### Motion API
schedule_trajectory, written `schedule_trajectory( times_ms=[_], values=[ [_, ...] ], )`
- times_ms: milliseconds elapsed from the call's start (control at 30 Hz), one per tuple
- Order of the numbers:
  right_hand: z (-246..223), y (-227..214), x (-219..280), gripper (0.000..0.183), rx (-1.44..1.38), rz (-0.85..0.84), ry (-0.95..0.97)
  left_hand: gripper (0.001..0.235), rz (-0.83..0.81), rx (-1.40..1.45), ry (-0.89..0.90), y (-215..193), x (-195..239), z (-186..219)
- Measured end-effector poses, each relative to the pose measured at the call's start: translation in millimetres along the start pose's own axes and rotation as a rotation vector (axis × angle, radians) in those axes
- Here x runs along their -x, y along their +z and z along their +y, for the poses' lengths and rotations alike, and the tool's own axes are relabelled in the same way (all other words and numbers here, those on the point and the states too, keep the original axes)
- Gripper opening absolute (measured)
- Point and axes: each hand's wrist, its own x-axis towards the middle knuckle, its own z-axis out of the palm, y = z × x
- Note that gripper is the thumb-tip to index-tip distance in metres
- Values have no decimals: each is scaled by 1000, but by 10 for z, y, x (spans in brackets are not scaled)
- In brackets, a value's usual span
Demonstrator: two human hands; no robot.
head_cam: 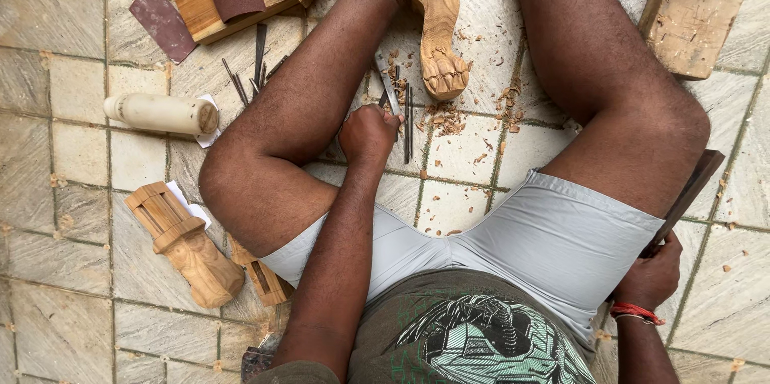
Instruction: The person is carving a wooden foot sculpture using a chisel and a wooden mallet. They repeatedly strike the chisel to shape the wood, occasionally adjusting the tool and the piece.
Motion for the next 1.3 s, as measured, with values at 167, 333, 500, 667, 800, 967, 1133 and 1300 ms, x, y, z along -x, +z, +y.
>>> schedule_trajectory(
  times_ms=[167,333,500,667,800,967,1133,1300],
  values=[
    [82,33,5,38,4,5,-40,21,-39,-29,44,49,-45,-107],
    [159,72,-25,36,3,-19,-9,18,-152,-71,16,81,-46,-141],
    [61,27,-37,36,11,-28,-6,17,-130,-28,11,106,-27,-178],
    [-60,-142,-58,46,65,-159,125,20,-154,56,16,33,50,-199],
    [-38,-220,-74,26,-792,-318,468,50,-311,488,-127,-118,220,-173],
    [-183,-401,-114,30,-975,-309,511,28,-600,996,-91,-308,405,-168],
    [-755,-794,-225,49,-811,-296,275,18,-571,1118,-9,-305,167,92],
    [-1432,-1213,-257,61,-1108,-450,70,6,-410,785,248,-310,-153,400]
  ],
)
